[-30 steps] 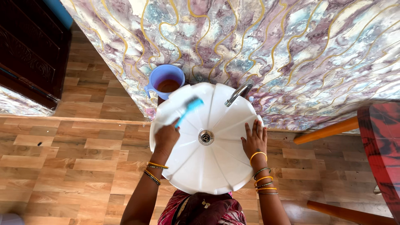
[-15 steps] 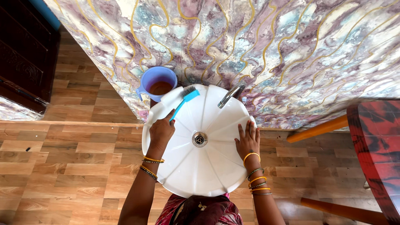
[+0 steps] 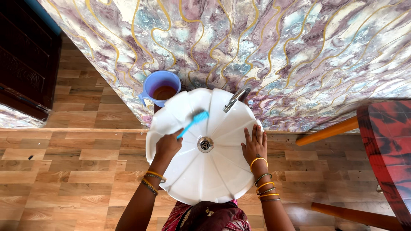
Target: The person scrubs a white pedestal sink with a blue brush, moving the brush in small strokes around the basin and central drain.
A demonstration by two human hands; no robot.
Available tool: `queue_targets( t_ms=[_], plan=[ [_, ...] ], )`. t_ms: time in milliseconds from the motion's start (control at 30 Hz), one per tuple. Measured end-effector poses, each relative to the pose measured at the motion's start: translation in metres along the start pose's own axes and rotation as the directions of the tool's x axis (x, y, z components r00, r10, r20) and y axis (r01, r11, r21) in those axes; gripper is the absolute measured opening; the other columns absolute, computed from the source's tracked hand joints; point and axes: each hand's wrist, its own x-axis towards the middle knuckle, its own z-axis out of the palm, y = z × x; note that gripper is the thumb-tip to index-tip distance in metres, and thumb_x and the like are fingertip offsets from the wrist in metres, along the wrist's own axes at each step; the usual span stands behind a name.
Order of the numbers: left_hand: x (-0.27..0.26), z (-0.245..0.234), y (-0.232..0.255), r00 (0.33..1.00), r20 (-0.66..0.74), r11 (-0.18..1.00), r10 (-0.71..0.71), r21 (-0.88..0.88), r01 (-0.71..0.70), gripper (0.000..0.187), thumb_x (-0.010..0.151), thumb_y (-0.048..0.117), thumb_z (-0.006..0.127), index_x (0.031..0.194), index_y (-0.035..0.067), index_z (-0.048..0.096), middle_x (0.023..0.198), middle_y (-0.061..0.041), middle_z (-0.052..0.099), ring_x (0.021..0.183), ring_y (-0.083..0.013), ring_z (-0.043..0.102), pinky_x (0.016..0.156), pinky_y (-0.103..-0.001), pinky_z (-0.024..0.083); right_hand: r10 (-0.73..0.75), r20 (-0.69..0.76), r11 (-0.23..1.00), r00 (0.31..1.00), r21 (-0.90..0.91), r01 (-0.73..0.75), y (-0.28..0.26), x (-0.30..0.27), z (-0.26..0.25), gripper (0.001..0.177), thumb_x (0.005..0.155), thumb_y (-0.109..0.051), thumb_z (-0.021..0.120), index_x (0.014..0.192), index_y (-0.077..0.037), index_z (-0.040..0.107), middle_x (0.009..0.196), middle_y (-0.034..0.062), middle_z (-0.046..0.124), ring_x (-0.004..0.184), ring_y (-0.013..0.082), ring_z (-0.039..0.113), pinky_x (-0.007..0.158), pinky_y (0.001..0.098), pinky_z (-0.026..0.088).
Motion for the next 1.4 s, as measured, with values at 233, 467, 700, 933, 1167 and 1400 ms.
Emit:
queue_targets(
  t_ms=[233,467,700,933,1167,1400],
  plan=[
    [0.024,0.002,0.030,0.988,-0.149,0.997,0.047,-0.048,-0.055,0.049,0.100,0.033,0.055,0.149,0.034,0.053,0.086,-0.018,0.075,0.083,-0.0396,0.072,0.080,-0.050,0.058,-0.013,-0.021,1.000,1.000,0.016,0.014,0.001,0.000,0.004,0.072,0.096,-0.038,0.057,0.159,-0.019,0.029,0.168,0.0180,0.016,0.156,0.0319,0.010,0.126,0.0491,0.010],
    [-0.021,0.024,0.000,0.995,0.102,0.999,0.005,-0.032,-0.002,0.049,0.094,0.034,0.061,0.143,0.037,0.056,0.088,-0.014,0.074,0.084,-0.0366,0.072,0.079,-0.050,0.058,0.005,0.000,1.000,1.000,0.003,-0.005,0.001,0.000,0.002,0.073,0.096,-0.039,0.058,0.160,-0.020,0.029,0.169,0.0179,0.016,0.157,0.0315,0.010,0.126,0.0486,0.011],
    [-0.004,0.021,0.007,0.994,0.013,0.993,0.111,-0.033,-0.110,0.049,0.094,0.034,0.062,0.142,0.041,0.057,0.086,-0.014,0.074,0.082,-0.0363,0.071,0.076,-0.050,0.058,-0.014,-0.036,1.000,0.999,-0.020,0.014,0.002,0.000,0.002,0.073,0.096,-0.040,0.058,0.159,-0.019,0.030,0.169,0.0196,0.017,0.157,0.0324,0.011,0.126,0.0488,0.011],
    [0.028,0.013,0.052,0.981,-0.068,0.975,0.184,-0.112,-0.191,0.054,0.096,0.031,0.057,0.149,0.042,0.051,0.082,-0.014,0.074,0.078,-0.0365,0.072,0.073,-0.048,0.058,-0.012,-0.024,1.000,1.000,-0.026,0.012,0.001,0.000,0.002,0.072,0.096,-0.039,0.057,0.159,-0.018,0.030,0.169,0.0191,0.016,0.157,0.0320,0.010,0.125,0.0489,0.010],
    [-0.003,0.053,0.006,0.985,0.122,0.974,0.123,-0.204,-0.096,0.049,0.093,0.038,0.062,0.142,0.040,0.056,0.087,-0.013,0.075,0.082,-0.0356,0.073,0.077,-0.047,0.058,0.002,-0.016,1.000,1.000,0.024,-0.001,0.001,0.002,0.005,0.072,0.095,-0.040,0.058,0.159,-0.018,0.031,0.169,0.0177,0.016,0.157,0.0316,0.010,0.126,0.0487,0.010],
    [0.020,0.031,0.033,0.992,0.012,0.986,0.124,-0.116,-0.122,0.049,0.095,0.037,0.063,0.144,0.040,0.057,0.086,-0.017,0.073,0.081,-0.0388,0.070,0.075,-0.050,0.056,-0.005,-0.049,1.000,0.999,0.023,0.006,0.003,0.000,0.007,0.072,0.096,-0.040,0.058,0.159,-0.018,0.031,0.169,0.0183,0.016,0.158,0.0320,0.011,0.126,0.0486,0.011]
  ],
)
